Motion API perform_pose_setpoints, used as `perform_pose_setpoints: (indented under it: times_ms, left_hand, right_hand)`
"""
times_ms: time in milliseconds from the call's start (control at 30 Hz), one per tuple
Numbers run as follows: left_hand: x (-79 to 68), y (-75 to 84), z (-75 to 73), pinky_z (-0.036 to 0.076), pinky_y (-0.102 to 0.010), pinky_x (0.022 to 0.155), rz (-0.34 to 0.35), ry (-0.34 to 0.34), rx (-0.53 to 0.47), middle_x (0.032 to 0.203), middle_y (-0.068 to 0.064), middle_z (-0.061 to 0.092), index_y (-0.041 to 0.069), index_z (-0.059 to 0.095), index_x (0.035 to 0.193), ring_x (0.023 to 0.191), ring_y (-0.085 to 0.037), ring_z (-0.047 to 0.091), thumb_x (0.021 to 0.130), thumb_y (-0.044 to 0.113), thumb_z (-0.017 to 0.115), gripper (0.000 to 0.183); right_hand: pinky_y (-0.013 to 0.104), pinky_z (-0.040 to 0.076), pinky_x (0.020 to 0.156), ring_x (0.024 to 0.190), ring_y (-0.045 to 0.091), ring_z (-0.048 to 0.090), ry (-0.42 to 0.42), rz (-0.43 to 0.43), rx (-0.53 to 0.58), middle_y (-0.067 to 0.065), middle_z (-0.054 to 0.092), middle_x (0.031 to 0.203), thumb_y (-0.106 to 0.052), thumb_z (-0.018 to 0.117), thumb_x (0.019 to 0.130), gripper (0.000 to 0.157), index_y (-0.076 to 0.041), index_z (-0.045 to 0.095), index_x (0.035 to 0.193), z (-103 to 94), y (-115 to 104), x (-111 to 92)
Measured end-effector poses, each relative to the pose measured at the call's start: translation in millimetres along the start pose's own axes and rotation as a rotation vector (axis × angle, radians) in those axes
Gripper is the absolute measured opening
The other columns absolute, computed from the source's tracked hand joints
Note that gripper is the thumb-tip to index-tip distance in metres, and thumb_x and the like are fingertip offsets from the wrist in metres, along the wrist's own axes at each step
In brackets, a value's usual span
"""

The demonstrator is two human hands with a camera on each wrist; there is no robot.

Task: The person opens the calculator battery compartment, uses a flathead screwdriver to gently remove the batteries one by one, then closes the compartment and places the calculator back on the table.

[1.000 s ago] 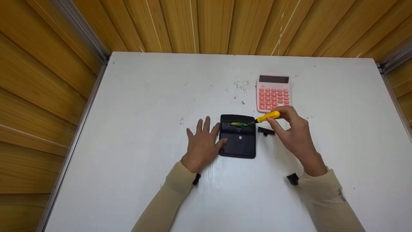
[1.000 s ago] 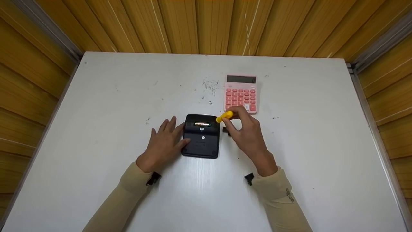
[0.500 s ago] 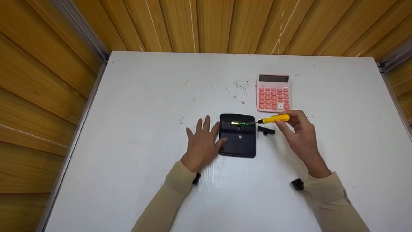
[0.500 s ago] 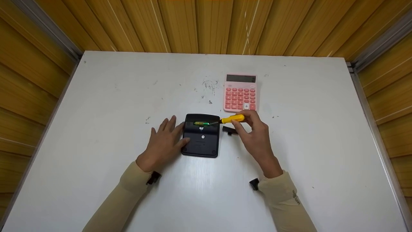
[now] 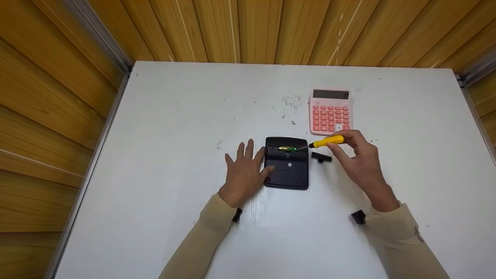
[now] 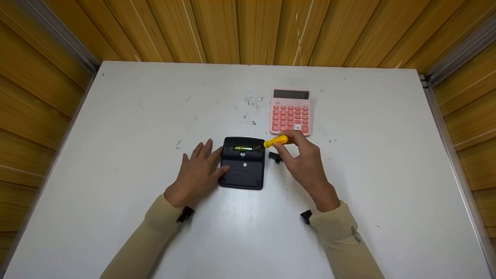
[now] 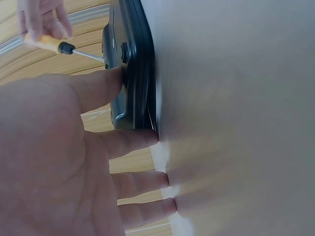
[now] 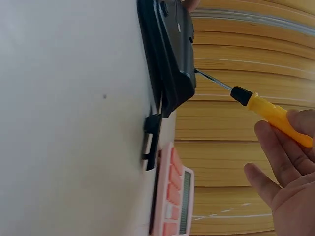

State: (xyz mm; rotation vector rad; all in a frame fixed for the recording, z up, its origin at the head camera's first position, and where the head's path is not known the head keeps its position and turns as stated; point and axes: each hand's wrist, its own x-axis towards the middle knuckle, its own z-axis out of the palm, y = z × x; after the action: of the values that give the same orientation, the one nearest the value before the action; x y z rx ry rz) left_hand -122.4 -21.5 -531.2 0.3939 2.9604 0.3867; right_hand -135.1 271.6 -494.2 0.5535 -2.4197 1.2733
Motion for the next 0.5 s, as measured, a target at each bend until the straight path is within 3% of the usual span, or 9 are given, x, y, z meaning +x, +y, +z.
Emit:
perform_pose_setpoints:
  times_ms: [133,233,500]
  left_hand:
    - [0.1,0.3,0.7,0.031,-0.079,0.109,-0.001,0.001,-0.008,0.167,-0.023,0.036,0.013,0.053,0.158,0.154,-0.045,0.032,0.107,0.057,0.054,0.067]
    - [0.2,0.6,0.3,0.029,-0.079,0.11,-0.007,-0.011,-0.021,0.167,-0.023,0.035,0.014,0.052,0.159,0.155,-0.045,0.031,0.107,0.057,0.054,0.068]
    - [0.5,-0.1,0.3,0.029,-0.078,0.111,-0.012,-0.023,-0.014,0.168,-0.022,0.034,0.014,0.051,0.16,0.155,-0.044,0.03,0.108,0.057,0.053,0.068]
  right_hand:
    - [0.016,0.049,0.099,0.102,0.029,0.072,-0.043,-0.112,-0.1,0.012,0.074,0.112,0.006,0.084,0.087,0.039,0.006,0.065,0.121,5.4,-14,9]
    - [0.013,0.048,0.097,0.1,0.028,0.073,-0.055,-0.156,-0.136,0.011,0.075,0.11,0.004,0.085,0.087,0.038,0.004,0.067,0.12,10.9,-20,15]
    - [0.013,0.048,0.096,0.096,0.029,0.074,-0.044,-0.152,-0.133,0.009,0.075,0.106,0.005,0.084,0.088,0.035,0.001,0.069,0.12,23.6,-24,25]
